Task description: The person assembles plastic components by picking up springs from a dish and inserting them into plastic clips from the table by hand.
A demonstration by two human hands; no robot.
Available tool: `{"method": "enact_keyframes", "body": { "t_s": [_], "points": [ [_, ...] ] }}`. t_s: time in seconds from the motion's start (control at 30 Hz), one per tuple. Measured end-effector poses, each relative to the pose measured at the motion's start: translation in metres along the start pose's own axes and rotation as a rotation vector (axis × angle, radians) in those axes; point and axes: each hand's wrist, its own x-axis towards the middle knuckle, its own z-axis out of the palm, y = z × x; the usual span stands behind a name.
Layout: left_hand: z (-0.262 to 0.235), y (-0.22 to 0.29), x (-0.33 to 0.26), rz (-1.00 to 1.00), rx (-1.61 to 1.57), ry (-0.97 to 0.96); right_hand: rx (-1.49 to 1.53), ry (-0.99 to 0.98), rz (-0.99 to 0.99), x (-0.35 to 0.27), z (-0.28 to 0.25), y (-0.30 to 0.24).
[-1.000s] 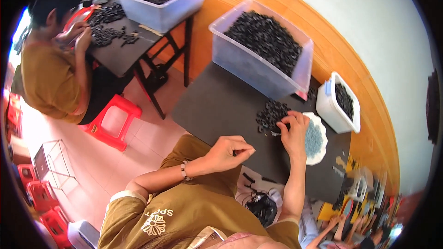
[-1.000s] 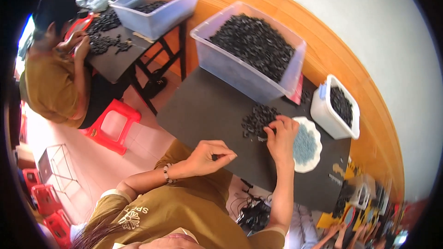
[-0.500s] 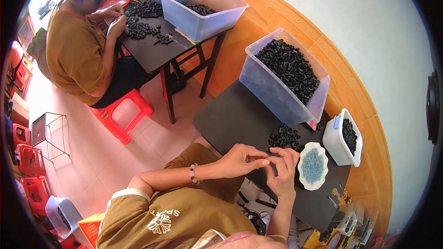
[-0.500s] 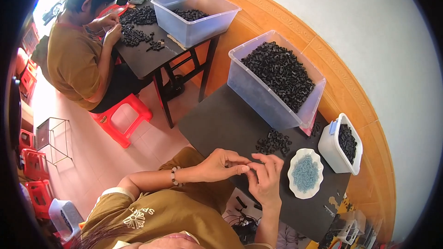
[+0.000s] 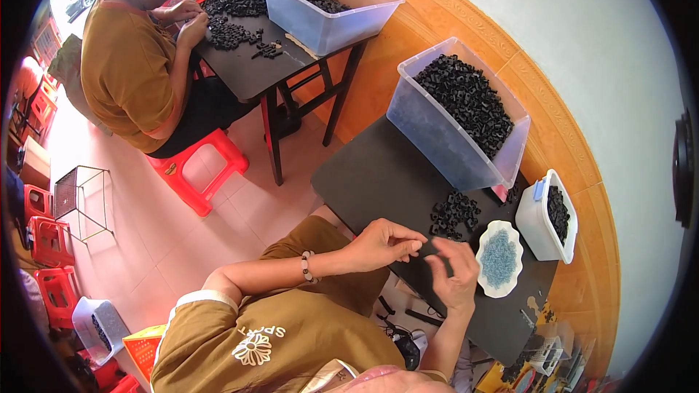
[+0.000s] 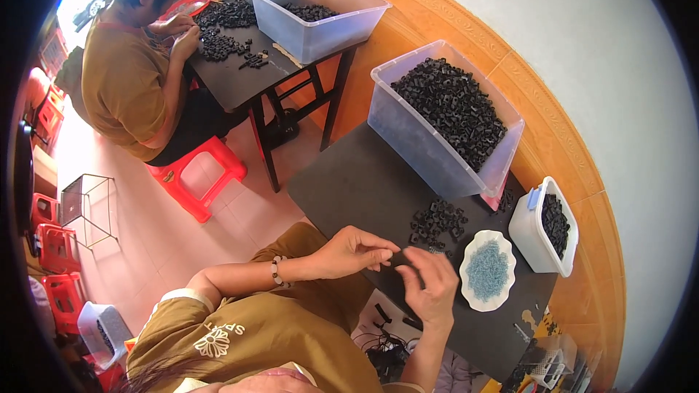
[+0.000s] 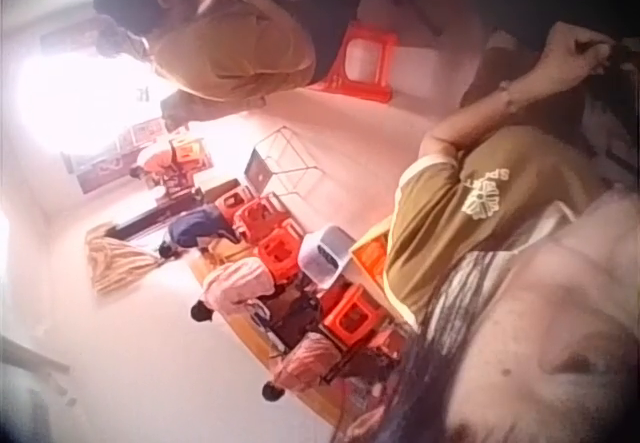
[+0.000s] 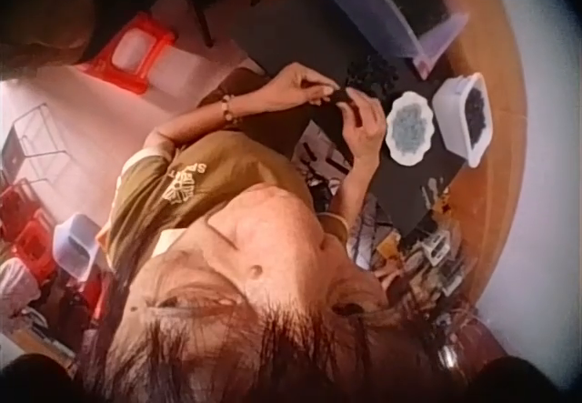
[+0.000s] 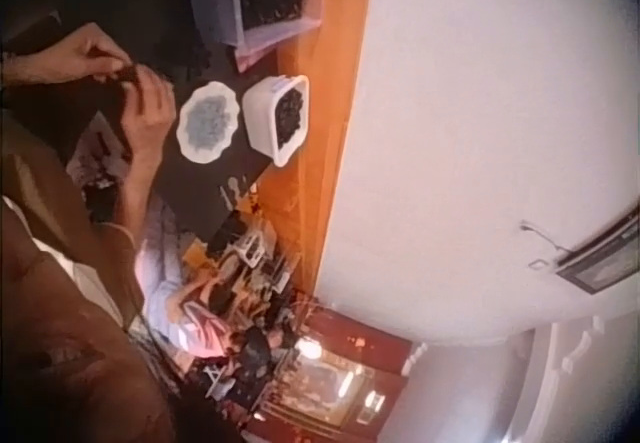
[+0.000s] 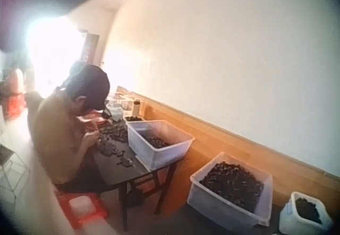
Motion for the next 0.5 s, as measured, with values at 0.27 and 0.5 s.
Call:
{"method": "enact_keyframes", "body": {
  "t_s": [0.27, 0.5],
  "points": [
    [-0.002, 0.003, -0.004, -0.048, 0.064, 0.001, -0.524, 0.278, 0.641, -0.046, -0.07, 0.087],
    [0.004, 0.003, 0.001, -0.074, 0.074, 0.057, -0.581, 0.084, 0.821, -0.061, -0.067, 0.11]
  ]
}}
